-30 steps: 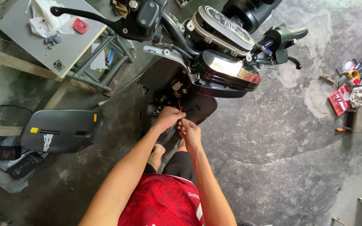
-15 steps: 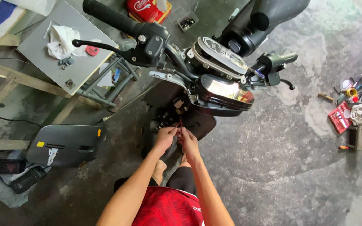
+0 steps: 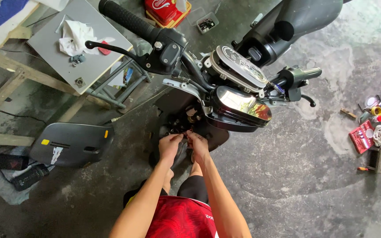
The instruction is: The person works on an electric scooter, adjusting the handlebar display and its wiring, then connects a wire connector inside the front steering column and tests the scooter, which lights up the display. They then remove front body panels and continue handling wiring and components near the handlebars.
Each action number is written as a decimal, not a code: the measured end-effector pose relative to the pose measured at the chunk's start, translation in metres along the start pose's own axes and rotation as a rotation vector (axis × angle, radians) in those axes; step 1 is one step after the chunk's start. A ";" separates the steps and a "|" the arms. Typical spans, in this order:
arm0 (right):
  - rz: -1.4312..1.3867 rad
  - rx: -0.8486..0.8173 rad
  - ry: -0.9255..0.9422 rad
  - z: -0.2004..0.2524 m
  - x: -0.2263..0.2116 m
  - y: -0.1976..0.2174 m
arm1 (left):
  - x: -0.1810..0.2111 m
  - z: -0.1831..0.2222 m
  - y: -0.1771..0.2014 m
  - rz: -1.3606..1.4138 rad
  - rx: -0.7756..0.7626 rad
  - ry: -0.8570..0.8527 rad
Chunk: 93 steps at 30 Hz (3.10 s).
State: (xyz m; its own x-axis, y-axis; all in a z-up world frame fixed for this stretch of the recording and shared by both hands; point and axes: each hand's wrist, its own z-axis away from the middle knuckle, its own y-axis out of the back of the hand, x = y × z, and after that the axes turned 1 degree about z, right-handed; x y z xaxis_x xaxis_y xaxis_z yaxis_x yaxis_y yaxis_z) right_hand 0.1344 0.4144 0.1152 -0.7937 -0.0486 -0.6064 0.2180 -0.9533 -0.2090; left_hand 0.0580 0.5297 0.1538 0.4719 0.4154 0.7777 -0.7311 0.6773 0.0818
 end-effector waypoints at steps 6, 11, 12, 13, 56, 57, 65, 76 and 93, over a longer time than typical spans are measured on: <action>0.086 0.078 0.055 0.016 -0.014 -0.012 | 0.019 0.010 0.005 0.020 0.050 0.170; 0.051 0.062 0.120 -0.008 0.015 -0.006 | -0.018 -0.001 0.006 0.045 0.056 0.134; 0.067 0.058 0.149 -0.010 0.017 -0.006 | -0.025 -0.003 0.007 0.031 0.069 0.145; 0.067 0.058 0.147 -0.010 0.016 -0.007 | -0.023 0.000 0.008 0.029 0.070 0.146; 0.742 0.221 0.701 0.214 -0.291 0.109 | 0.171 0.077 0.016 -0.629 -0.533 -0.311; 0.806 0.314 0.886 0.208 -0.311 0.106 | 0.221 0.115 0.017 -0.714 -0.729 -0.288; 1.135 0.215 1.227 0.147 -0.363 0.076 | 0.389 0.130 -0.085 -0.545 -0.496 -0.926; 1.192 0.201 1.233 0.115 -0.378 0.086 | 0.357 0.081 -0.204 -1.139 -0.322 -1.173; 1.060 0.155 1.234 0.112 -0.382 0.090 | 0.368 0.039 -0.229 -1.033 -0.270 -0.681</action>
State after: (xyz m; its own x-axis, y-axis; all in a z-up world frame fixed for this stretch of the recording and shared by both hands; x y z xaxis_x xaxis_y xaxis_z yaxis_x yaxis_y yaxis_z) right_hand 0.3935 0.3136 0.4136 0.5914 -0.4819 -0.6466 0.2225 -0.6732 0.7052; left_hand 0.3800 0.5038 0.4459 0.3536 -0.7208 0.5961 -0.0132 0.6334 0.7737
